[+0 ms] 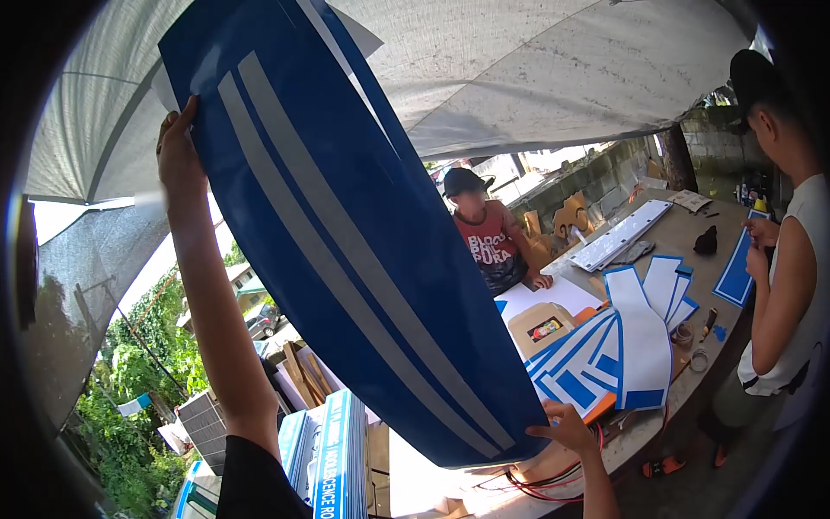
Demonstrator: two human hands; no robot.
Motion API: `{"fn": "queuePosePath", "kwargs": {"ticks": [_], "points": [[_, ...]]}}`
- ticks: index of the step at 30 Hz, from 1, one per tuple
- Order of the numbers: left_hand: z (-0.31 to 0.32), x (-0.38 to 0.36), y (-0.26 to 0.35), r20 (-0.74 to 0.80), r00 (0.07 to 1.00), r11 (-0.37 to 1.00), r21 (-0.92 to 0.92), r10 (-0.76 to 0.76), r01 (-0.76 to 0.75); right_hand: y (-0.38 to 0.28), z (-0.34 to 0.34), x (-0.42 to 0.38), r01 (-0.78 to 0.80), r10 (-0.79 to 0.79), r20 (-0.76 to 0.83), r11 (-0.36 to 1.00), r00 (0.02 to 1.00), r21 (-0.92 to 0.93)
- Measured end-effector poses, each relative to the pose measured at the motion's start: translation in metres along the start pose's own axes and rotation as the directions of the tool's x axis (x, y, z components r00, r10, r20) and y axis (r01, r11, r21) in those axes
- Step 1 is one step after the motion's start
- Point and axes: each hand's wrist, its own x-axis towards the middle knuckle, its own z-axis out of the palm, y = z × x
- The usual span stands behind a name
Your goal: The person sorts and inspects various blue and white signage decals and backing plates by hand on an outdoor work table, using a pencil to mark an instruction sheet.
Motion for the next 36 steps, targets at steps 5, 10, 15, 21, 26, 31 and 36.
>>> {"fn": "queuePosePath", "kwargs": {"ticks": [5, 10, 15, 21, 26, 31, 36], "points": [[-0.055, 0.011, -0.019, -0.077, 0.994, 0.989, -0.131, -0.077, 0.066, -0.039, -0.057, -0.022, 0.042, -0.031, -0.154, 0.996, 0.988, 0.074], [-0.098, -0.014, -0.077, -0.132, 0.983, 0.872, -0.486, -0.126, 0.046, -0.181, -0.138, -0.087, 0.124, -0.299, -0.377, 0.897, 0.877, -0.424], [-0.090, -0.075, -0.173, -0.221, 0.891, 0.567, -0.822, -0.396, 0.048, -0.370, -0.167, -0.193, -0.151, -0.549, -0.472, 0.528, 0.690, -0.836], [0.010, -0.184, -0.261, -0.088, 0.681, 0.153, -0.988, -0.727, 0.035, -0.550, -0.003, -0.272, -0.513, -0.528, -0.554, 0.239, 0.644, -0.825], [0.121, -0.275, -0.259, 0.091, 0.477, -0.099, -0.995, -0.874, 0.009, -0.609, 0.125, -0.312, -0.739, -0.558, -0.613, 0.000, 0.559, -0.674], [0.213, -0.334, -0.201, 0.341, 0.387, -0.360, -0.933, -0.857, 0.025, -0.630, 0.241, -0.329, -0.931, -0.655, -0.663, -0.214, 0.361, -0.296], [0.290, -0.380, -0.124, 0.546, 0.277, -0.566, -0.824, -0.790, 0.008, -0.659, 0.325, -0.415, -0.965, -0.841, -0.505, -0.258, 0.195, 0.056]]}}
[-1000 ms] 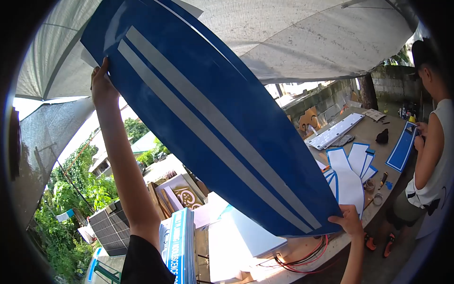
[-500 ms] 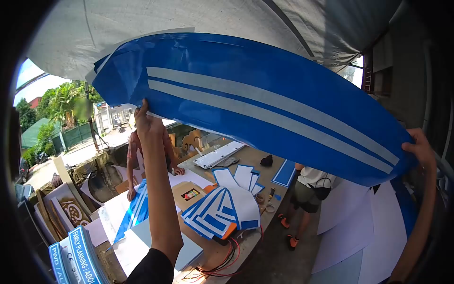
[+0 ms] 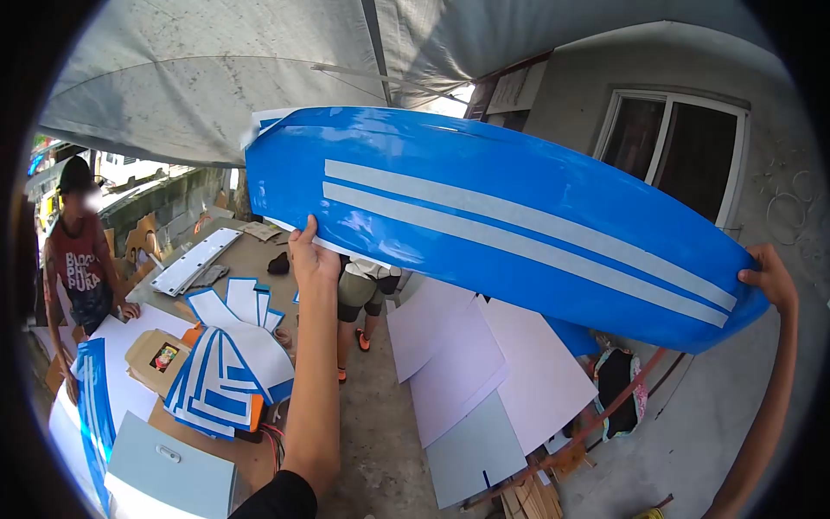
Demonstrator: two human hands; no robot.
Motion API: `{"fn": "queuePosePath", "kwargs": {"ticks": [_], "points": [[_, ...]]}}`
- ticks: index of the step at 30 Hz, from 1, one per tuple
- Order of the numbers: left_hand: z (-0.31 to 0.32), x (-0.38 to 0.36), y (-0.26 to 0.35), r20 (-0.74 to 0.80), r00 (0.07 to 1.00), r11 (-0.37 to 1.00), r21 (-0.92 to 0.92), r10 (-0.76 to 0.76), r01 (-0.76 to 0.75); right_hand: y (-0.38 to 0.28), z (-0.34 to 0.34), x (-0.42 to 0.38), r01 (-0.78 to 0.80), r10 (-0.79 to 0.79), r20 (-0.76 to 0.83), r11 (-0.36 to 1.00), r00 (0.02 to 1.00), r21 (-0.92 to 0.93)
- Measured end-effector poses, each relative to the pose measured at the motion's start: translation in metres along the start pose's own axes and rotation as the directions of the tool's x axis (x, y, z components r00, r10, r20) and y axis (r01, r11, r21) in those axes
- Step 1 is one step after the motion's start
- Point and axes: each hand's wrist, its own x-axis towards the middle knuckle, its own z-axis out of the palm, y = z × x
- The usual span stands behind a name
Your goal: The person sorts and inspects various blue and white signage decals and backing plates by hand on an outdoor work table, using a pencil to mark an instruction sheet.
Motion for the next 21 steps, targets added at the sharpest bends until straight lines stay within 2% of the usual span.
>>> {"fn": "queuePosePath", "kwargs": {"ticks": [2, 5, 6, 9, 14, 17, 21], "points": [[-0.004, -0.022, -0.038, -0.069, 0.995, 0.997, -0.037, -0.076, 0.073, 0.016, -0.039, -0.021, -0.098, 0.101, 0.023, 0.988, 0.995, -0.117], [-0.014, -0.053, -0.082, -0.096, 0.968, 0.971, -0.086, -0.232, 0.224, 0.050, -0.089, -0.054, -0.153, 0.156, 0.045, 0.986, 0.987, -0.062], [-0.017, -0.063, -0.095, -0.101, 0.954, 0.957, -0.103, -0.283, 0.273, 0.054, -0.104, -0.065, -0.171, 0.175, 0.039, 0.980, 0.984, -0.101], [-0.013, -0.101, -0.126, -0.170, 0.930, 0.944, -0.113, -0.325, 0.309, 0.059, -0.141, -0.097, -0.223, 0.229, 0.005, 0.955, 0.973, -0.198], [-0.014, -0.147, -0.155, -0.172, 0.890, 0.906, -0.112, -0.422, 0.408, 0.049, -0.172, -0.131, -0.355, 0.354, -0.058, 0.887, 0.933, -0.295], [-0.021, -0.160, -0.169, -0.191, 0.873, 0.893, -0.094, -0.449, 0.439, 0.074, -0.188, -0.144, -0.334, 0.342, -0.033, 0.887, 0.939, -0.317], [-0.024, -0.172, -0.177, -0.214, 0.847, 0.872, -0.065, -0.487, 0.485, 0.075, -0.186, -0.153, -0.362, 0.380, -0.011, 0.873, 0.925, -0.327]]}}
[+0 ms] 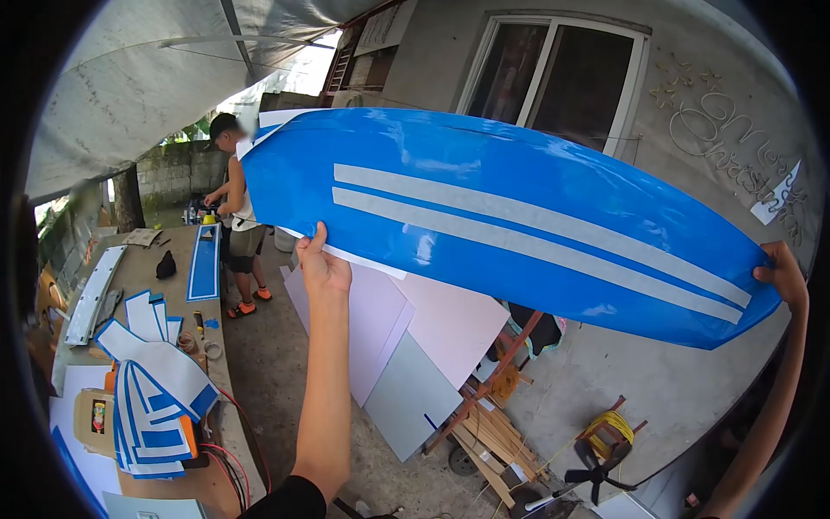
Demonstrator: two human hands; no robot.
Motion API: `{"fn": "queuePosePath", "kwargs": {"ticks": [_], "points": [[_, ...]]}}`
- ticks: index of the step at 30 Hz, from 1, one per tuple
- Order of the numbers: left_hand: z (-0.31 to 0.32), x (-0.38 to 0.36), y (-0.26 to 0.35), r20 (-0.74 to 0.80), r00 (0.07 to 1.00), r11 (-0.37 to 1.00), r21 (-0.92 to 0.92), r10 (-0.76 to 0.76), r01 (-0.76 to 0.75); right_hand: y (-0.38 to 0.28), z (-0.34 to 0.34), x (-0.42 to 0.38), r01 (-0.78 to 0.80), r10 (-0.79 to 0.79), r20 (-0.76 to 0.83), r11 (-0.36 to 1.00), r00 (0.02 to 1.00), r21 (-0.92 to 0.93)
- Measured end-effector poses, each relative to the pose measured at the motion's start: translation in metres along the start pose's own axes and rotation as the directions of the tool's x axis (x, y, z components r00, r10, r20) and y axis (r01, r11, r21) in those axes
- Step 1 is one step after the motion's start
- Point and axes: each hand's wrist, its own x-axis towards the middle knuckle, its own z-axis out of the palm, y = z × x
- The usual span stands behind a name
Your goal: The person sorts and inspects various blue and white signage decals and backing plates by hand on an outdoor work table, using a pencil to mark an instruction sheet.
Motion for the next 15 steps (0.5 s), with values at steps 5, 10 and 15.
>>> {"fn": "queuePosePath", "kwargs": {"ticks": [5, 10, 15], "points": [[-0.013, 0.001, -0.009, -0.010, 1.000, 1.000, -0.011, 0.009, -0.009, 0.026, 0.016, 0.007, 0.025, -0.026, -0.013, 0.998, 1.000, -0.063], [-0.016, -0.007, -0.013, -0.026, 0.999, 1.000, -0.009, 0.028, -0.028, -0.059, 0.012, -0.006, 0.084, -0.114, 0.322, 0.991, 0.940, 0.104], [-0.010, -0.027, -0.011, -0.019, 0.999, 0.999, -0.019, 0.026, -0.026, -0.045, 0.015, -0.002, 0.190, -0.163, 0.310, 0.980, 0.937, -0.059]]}}
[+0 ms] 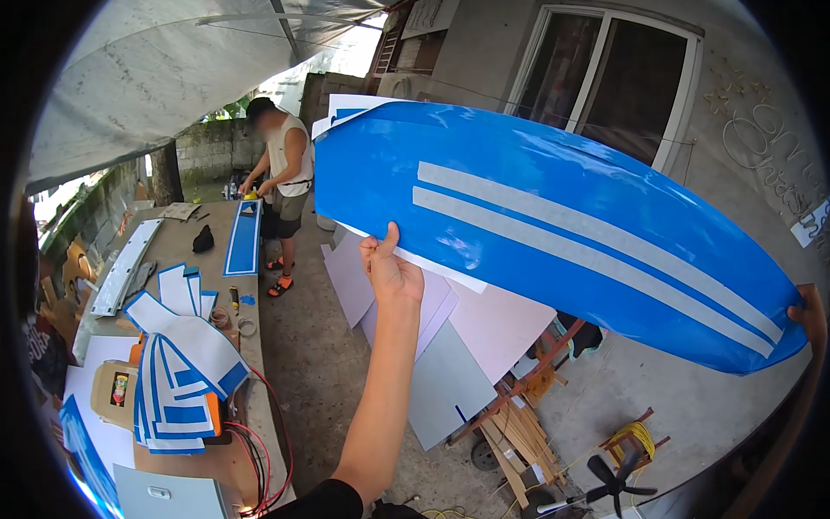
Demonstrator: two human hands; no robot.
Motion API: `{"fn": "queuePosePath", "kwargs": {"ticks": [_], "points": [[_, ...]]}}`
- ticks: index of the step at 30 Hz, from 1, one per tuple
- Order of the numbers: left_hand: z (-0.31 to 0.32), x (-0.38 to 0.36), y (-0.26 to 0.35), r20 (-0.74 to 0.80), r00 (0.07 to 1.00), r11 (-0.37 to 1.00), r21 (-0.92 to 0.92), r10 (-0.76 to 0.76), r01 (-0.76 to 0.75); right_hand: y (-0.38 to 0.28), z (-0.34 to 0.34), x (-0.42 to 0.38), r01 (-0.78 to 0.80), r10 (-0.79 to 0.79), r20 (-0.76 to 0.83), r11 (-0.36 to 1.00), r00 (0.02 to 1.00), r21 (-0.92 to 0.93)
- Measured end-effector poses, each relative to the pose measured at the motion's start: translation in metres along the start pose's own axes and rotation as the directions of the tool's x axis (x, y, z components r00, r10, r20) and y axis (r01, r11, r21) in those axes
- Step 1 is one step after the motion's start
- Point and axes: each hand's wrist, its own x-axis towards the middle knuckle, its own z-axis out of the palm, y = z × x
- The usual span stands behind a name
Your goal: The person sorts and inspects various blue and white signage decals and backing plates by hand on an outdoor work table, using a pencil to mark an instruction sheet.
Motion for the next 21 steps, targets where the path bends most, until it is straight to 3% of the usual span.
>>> {"fn": "queuePosePath", "kwargs": {"ticks": [7, 10, 13, 18, 21], "points": [[0.002, -0.054, 0.014, -0.027, 0.999, 0.998, 0.052, 0.045, -0.044, 0.033, 0.005, -0.015, -0.013, -0.001, 0.092, 0.990, 0.996, 0.143], [0.005, -0.074, 0.025, -0.016, 0.998, 0.997, 0.042, 0.058, -0.057, 0.041, 0.005, -0.026, -0.049, 0.037, 0.112, 0.992, 0.993, 0.112], [0.008, -0.087, 0.037, -0.033, 0.999, 0.998, 0.050, 0.033, -0.031, 0.052, 0.004, -0.034, -0.149, 0.152, 0.116, 0.988, 0.982, -0.034], [0.007, -0.094, 0.052, -0.024, 0.999, 0.997, 0.063, 0.037, -0.035, 0.108, 0.028, -0.051, -0.090, 0.108, -0.122, 0.986, 0.987, 0.141], [0.005, -0.095, 0.059, -0.012, 0.999, 0.994, 0.097, 0.049, -0.047, 0.104, 0.034, -0.060, -0.178, 0.204, -0.140, 0.968, 0.969, 0.178]]}}
